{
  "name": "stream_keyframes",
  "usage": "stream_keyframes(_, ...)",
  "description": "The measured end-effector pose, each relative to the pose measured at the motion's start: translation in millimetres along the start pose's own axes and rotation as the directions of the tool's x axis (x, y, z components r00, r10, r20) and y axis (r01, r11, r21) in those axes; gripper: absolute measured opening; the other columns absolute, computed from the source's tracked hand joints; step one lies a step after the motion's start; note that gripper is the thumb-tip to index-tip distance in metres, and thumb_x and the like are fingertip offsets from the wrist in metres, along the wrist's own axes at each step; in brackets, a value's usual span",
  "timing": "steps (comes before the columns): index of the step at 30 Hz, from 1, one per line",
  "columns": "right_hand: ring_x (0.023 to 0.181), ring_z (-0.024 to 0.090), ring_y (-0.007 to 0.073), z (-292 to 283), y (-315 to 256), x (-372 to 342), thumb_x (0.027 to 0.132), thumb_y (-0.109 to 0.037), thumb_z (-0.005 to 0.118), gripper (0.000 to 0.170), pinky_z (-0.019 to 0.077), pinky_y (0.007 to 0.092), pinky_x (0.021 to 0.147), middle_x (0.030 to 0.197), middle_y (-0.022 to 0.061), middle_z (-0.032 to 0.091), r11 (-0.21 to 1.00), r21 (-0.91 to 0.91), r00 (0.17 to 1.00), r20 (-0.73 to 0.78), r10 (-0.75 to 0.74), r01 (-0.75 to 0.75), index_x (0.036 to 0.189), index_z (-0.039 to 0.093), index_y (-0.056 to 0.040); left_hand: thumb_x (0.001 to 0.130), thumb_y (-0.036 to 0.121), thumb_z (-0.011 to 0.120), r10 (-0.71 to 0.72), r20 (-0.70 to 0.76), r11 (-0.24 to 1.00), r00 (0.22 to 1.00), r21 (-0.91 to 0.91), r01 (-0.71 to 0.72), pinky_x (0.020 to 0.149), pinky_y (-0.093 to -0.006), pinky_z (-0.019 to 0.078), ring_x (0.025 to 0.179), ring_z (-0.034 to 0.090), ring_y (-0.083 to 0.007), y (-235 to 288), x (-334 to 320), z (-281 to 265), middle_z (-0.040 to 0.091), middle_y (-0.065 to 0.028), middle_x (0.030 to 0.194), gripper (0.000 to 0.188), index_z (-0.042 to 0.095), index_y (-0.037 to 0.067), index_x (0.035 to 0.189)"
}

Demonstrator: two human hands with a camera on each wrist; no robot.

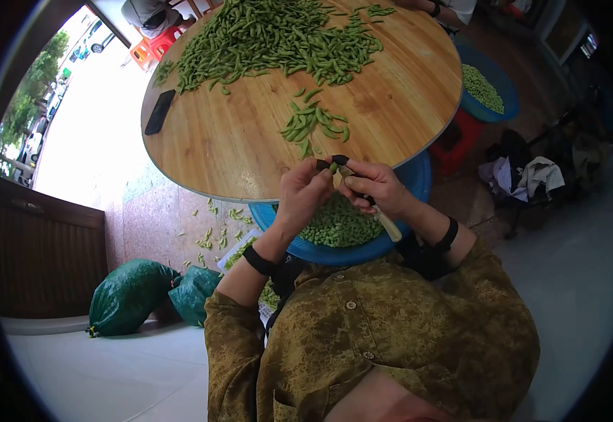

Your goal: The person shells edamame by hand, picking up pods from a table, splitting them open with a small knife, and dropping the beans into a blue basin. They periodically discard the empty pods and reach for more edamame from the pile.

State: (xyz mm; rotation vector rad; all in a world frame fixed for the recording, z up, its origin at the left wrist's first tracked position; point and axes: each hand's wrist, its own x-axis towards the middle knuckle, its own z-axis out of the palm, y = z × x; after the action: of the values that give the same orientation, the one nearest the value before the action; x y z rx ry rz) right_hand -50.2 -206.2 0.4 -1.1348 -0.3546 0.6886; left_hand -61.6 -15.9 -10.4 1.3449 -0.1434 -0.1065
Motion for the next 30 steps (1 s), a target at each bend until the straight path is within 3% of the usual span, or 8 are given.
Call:
stream_keyframes(7,0.054,0.045,0.002,-3.4,-3.8,-3.8,0.094,-0.009,0.05,0.038,0.0368,0.0163,0.045,0.074,-0.0018,0.053,1.0,-0.025,1.0,-0.007,-0.005,0.005,0.132,0.049,-0.0052,0.09,0.011,0.054,-0.178,0.04,0.961,0.983,-0.209,0.182,0.047,-0.0216,0.0357,0.053,0.046,-0.0079,0.3,2.3,-2.5,0.053,-0.0004,0.067,0.009,0.057,0.003,0.093)
stream_keyframes(13,0.066,0.048,0.002,-11.6,1.0,-19.9,0.09,-0.009,0.058,0.027,0.0372,0.0181,0.055,0.078,-0.0032,0.055,0.878,-0.472,0.996,0.025,-0.084,0.086,0.116,0.059,-0.0031,0.09,0.012,0.053,-0.372,0.222,0.711,0.901,-0.556,0.431,0.044,-0.0253,0.0333,0.05,0.042,-0.0109,4.0,1.6,6.6,0.046,0.0007,0.063,0.007,0.052,0.007,0.085)
stream_keyframes(16,0.065,0.047,0.002,-10.3,-19.4,-34.5,0.089,-0.009,0.06,0.03,0.0369,0.0181,0.055,0.078,-0.0027,0.055,0.911,-0.409,0.995,-0.046,-0.088,0.062,0.118,0.055,-0.0025,0.091,0.014,0.055,-0.384,0.124,0.846,0.915,-0.351,0.403,0.044,-0.023,0.0347,0.051,0.044,-0.0087,0.2,-2.6,-0.2,0.049,0.0008,0.064,0.012,0.054,0.006,0.081)
stream_keyframes(18,0.058,0.045,0.0027,-5.3,-31.8,-40.2,0.09,-0.012,0.057,0.037,0.0347,0.0182,0.05,0.078,-0.0007,0.054,0.934,-0.338,0.987,-0.069,-0.146,0.115,0.125,0.048,-0.0025,0.09,0.014,0.058,-0.231,-0.044,0.944,0.972,0.234,0.235,0.044,-0.0225,0.0332,0.051,0.045,-0.0068,0.0,-10.4,-6.5,0.049,0.0019,0.062,0.016,0.056,0.004,0.078)
stream_keyframes(23,0.049,0.038,0.004,-28.3,-54.1,-52.8,0.095,-0.02,0.046,0.039,0.03,0.0176,0.039,0.077,0.0009,0.05,0.963,0.007,0.931,-0.259,-0.258,0.269,0.127,0.044,0.002,0.086,0.01,0.063,-0.094,-0.178,0.894,0.979,0.418,0.162,0.046,-0.0216,0.0321,0.052,0.043,-0.0048,22.9,-56.3,-53.2,0.049,0.0034,0.06,0.011,0.059,0.002,0.08)
stream_keyframes(26,0.049,0.037,0.0038,-42.4,-33.2,-43.2,0.096,-0.022,0.045,0.038,0.0307,0.0179,0.039,0.076,0.0008,0.049,0.982,0.135,0.976,-0.193,-0.104,0.131,0.124,0.044,0.0034,0.083,0.01,0.064,-0.115,-0.147,0.668,0.982,0.721,0.186,0.052,-0.0247,0.0373,0.057,0.045,-0.0069,23.5,-91.9,-106.7,0.049,0.004,0.063,0.011,0.061,0.0,0.084)
stream_keyframes(28,0.049,0.038,0.0044,-34.6,-28.7,-38.1,0.096,-0.02,0.044,0.034,0.031,0.0182,0.039,0.077,0.0018,0.049,0.988,0.132,0.984,-0.171,-0.057,0.08,0.122,0.044,0.0029,0.079,0.01,0.063,0.056,0.294,-0.08,0.954,0.954,-0.289,0.054,-0.0274,0.0393,0.059,0.047,-0.0088,29.8,-105.6,-120.8,0.046,-0.0079,0.062,0.012,0.056,0.0,0.082)
stream_keyframes(30,0.049,0.039,0.0052,-33.0,-16.4,-29.8,0.097,-0.018,0.043,0.033,0.0314,0.0182,0.039,0.078,0.0023,0.05,0.992,0.125,0.99,-0.144,0.003,0.016,0.122,0.043,0.0026,0.08,0.009,0.061,0.052,0.195,0.108,0.979,0.974,-0.199,0.054,-0.0277,0.04,0.059,0.049,-0.0105,30.4,-98.7,-118.1,0.047,-0.0071,0.063,0.01,0.057,0.0,0.084)
